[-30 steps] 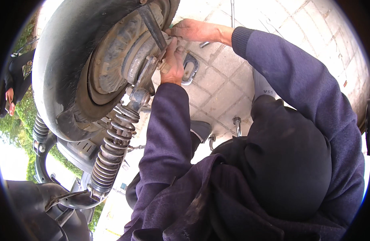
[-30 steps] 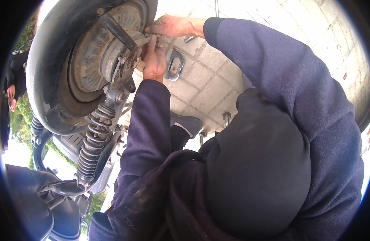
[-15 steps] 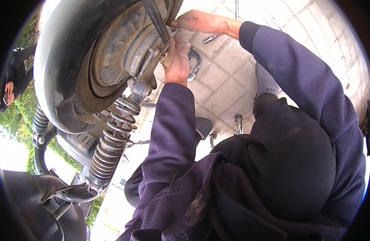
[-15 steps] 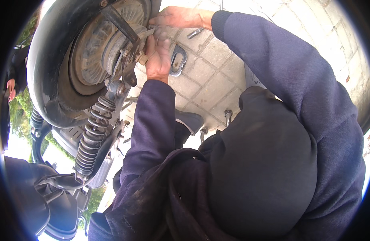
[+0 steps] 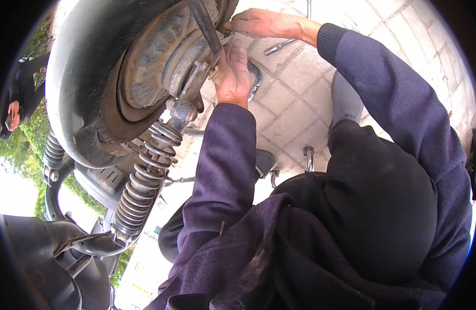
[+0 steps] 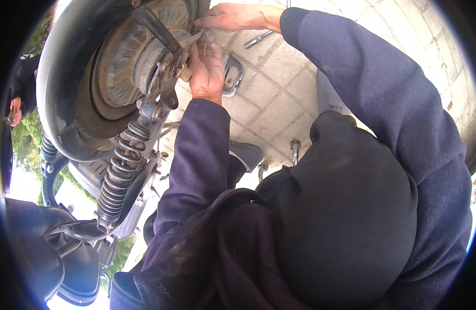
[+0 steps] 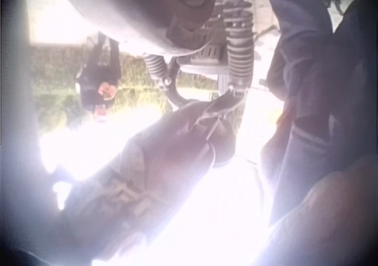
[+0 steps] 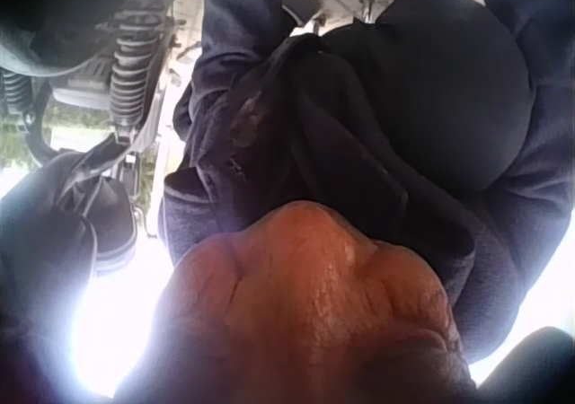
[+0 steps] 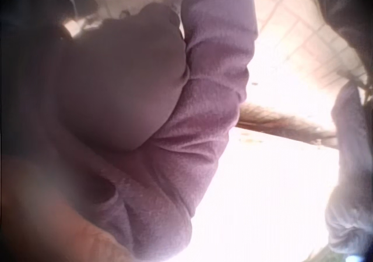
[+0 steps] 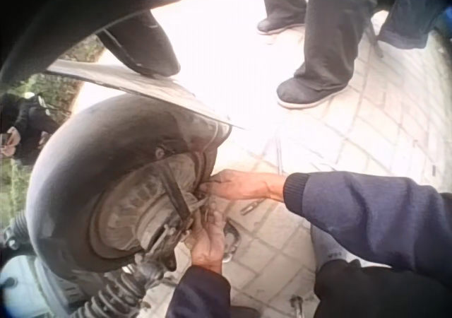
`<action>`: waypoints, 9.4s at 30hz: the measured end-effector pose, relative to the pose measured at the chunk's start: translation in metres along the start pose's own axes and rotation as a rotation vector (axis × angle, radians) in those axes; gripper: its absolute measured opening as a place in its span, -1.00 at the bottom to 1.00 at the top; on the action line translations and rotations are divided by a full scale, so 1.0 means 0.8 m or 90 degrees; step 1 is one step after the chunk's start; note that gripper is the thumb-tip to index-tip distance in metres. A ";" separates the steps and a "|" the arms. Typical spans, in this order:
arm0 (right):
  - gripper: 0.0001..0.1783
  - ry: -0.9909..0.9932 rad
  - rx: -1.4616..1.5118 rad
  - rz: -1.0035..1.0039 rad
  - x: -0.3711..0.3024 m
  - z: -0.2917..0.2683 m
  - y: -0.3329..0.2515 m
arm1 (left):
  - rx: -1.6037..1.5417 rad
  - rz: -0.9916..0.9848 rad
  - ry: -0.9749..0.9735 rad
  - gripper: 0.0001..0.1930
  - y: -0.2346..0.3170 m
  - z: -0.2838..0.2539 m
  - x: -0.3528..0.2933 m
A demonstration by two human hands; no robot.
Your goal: The person removes the rear wheel of a scooter. They loosen the axle nut with a wrench, detach the brake cable, and remove the wheel from the axle. The wheel is placed on the ground and briefly inspected.
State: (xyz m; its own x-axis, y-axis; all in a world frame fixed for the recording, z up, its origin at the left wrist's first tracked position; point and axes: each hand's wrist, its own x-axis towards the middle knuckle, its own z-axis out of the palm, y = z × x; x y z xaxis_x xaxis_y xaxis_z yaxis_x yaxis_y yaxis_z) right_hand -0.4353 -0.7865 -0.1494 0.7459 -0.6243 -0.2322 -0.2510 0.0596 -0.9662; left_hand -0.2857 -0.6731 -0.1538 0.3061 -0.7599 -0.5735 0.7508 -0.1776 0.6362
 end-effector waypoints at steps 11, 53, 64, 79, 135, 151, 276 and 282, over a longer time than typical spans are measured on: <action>-0.55 0.106 -0.470 -0.364 0.015 0.006 0.032 | -0.045 -0.059 -0.003 -0.70 -0.007 0.005 0.012; -0.55 0.119 -0.436 -0.370 0.003 -0.009 0.015 | -0.363 -0.058 -0.144 -0.65 0.034 -0.049 -0.042; -0.66 0.054 -0.274 -0.179 -0.012 -0.023 -0.019 | -0.330 0.007 -0.161 -0.63 0.025 -0.066 -0.047; -0.61 0.079 0.068 -0.033 -0.011 -0.012 0.010 | -0.366 -0.003 -0.073 -0.29 0.032 -0.094 -0.065; -0.32 0.325 -0.045 -0.145 0.003 -0.040 -0.030 | 0.457 -0.040 -0.067 -0.52 0.141 -0.010 -0.254; -0.40 0.315 0.001 -0.240 0.042 -0.065 -0.035 | 0.200 0.393 0.053 -0.56 0.257 0.019 -0.285; -0.06 0.274 -0.747 -0.185 -0.183 -0.061 -0.347 | 0.167 0.516 0.135 -0.80 0.253 0.030 -0.297; -0.07 0.447 -0.646 -0.076 -0.285 -0.057 -0.294 | 0.166 0.502 0.130 -0.75 0.254 0.032 -0.304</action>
State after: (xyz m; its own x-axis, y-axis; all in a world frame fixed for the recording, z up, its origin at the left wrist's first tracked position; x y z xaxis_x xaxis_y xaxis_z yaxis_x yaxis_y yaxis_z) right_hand -0.5741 -0.6935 0.1356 0.3831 -0.8851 0.2642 -0.8017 -0.4607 -0.3808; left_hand -0.2223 -0.5406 0.1282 0.8002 -0.5993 0.0205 0.1236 0.1983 0.9723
